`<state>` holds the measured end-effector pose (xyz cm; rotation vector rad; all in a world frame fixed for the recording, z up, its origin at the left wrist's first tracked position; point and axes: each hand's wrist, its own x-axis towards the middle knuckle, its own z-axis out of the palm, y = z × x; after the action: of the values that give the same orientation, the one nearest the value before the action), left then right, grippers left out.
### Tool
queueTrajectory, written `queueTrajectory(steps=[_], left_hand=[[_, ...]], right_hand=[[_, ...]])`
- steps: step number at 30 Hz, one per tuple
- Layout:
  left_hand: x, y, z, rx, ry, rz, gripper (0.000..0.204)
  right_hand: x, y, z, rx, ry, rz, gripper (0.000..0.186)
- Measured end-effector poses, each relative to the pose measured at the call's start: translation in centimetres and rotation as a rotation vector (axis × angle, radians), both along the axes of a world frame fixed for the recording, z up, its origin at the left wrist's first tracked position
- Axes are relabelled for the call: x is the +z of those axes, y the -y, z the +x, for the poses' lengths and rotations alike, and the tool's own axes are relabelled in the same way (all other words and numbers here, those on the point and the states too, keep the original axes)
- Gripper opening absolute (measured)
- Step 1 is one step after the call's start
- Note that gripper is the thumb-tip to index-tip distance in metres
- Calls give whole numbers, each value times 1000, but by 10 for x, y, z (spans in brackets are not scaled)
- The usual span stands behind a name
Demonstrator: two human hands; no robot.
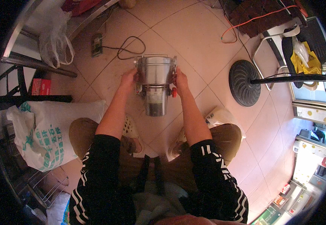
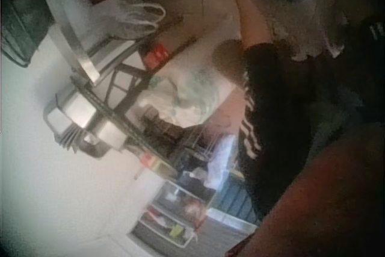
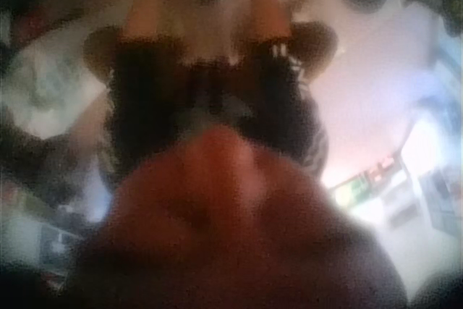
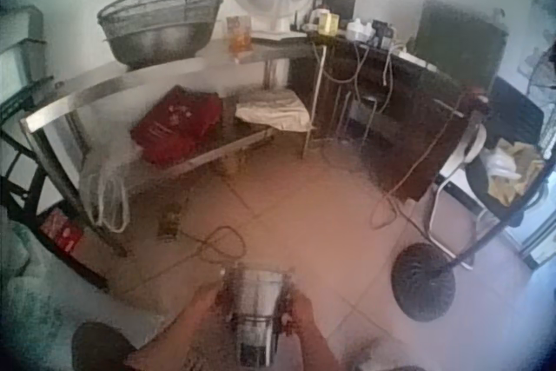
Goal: The person sits on the floor and operates a small electric grinder, repeatedly shaking and rotating the container to process the contents. After grinding, the person opens the lid, stands up, and retrieves a plastic bag from a nearby shelf.
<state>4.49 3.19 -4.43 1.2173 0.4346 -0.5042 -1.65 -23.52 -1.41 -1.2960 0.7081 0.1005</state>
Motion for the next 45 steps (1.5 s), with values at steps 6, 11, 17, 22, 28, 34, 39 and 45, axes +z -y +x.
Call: queueTrajectory(steps=[6,11,17,22,28,34,39,45], left_hand=[[-4,3,0,22,2,-133,21],[17,4,-7,108,-51,-111,24],[50,-11,-24,51,51,-136,27],[78,-31,-63,-52,80,-246,28],[107,-48,-103,-408,6,30,32],[125,-37,-144,-648,-106,288,45],[94,-27,-161,-701,-118,416,60],[62,-25,-167,-646,-109,474,69]], right_hand=[[-5,3,2,19,-43,-25,51],[19,-6,-4,-42,7,-5,50],[67,-7,-35,-3,181,85,44],[80,-4,-80,61,229,121,44],[71,10,-122,278,68,-9,55],[85,24,-156,780,-198,-119,72],[55,6,-166,886,-306,-217,86],[17,3,-170,866,-246,-324,94]])
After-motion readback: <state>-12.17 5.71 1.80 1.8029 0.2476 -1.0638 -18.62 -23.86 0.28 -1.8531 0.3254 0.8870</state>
